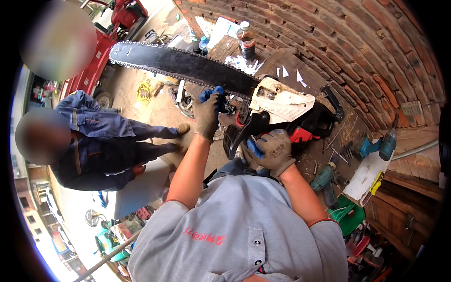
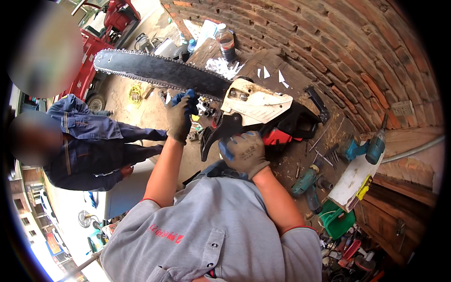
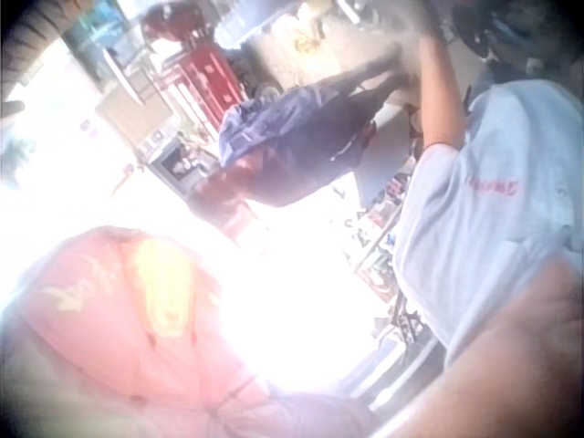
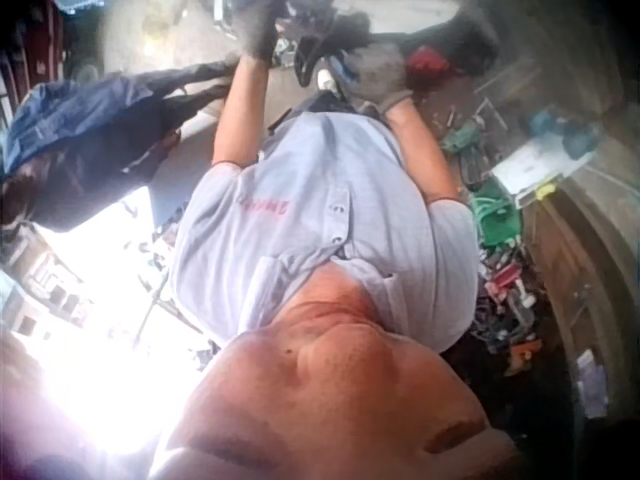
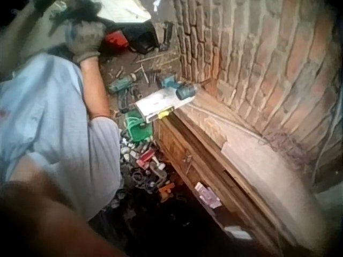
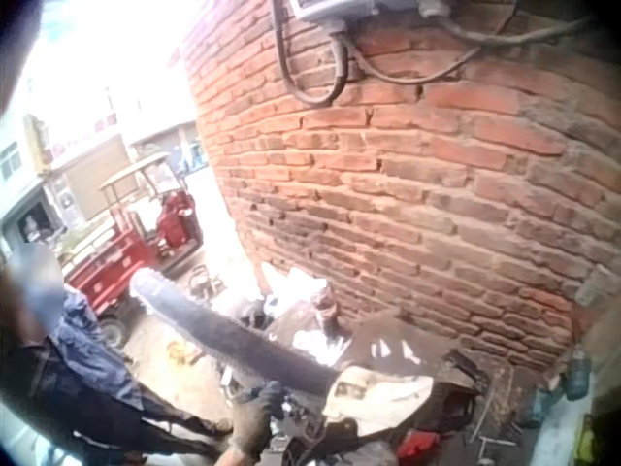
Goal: The person cleans the chain and bar of a chainsaw with a cloth, then uses a cordless impact driver to tighten a screw on the chainsaw's side casing. The person is wearing gloves throughout the process.
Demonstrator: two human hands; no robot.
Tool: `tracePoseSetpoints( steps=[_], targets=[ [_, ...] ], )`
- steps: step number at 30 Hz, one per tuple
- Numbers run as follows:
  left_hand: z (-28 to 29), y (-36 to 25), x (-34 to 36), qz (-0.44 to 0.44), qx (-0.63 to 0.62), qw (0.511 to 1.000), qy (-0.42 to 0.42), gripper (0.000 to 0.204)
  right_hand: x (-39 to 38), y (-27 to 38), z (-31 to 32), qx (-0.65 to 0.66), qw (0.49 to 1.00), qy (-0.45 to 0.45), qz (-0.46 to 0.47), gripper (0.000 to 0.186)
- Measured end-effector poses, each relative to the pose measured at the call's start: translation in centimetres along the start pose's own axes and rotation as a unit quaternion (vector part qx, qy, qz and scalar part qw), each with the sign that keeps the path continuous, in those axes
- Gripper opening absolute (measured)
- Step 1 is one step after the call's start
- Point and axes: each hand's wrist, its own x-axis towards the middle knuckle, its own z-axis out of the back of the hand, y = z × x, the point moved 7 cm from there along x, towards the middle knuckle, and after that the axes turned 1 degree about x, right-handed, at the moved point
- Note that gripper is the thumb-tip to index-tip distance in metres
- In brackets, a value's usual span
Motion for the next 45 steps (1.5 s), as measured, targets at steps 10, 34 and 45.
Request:
tracePoseSetpoints(
  steps=[10, 34, 45],
  targets=[
    [16.9, -18.2, 10.5, -0.241, 0.262, 0.932, -0.073, 0.025, 1.0, 0.8, 0.0, -0.001, 1.0, 0.023, -0.007, 0.02],
    [5.3, 6.3, 5.2, 0.199, 0.217, 0.937, 0.19, 0.046, 0.7, 1.3, -1.2, -0.03, 0.998, 0.04, 0.025, 0.018],
    [29.1, 19.5, -9.6, 0.329, 0.418, 0.845, -0.056, 0.03, 0.3, 1.2, -1.1, -0.037, 0.998, 0.04, 0.031, 0.019]
  ],
)
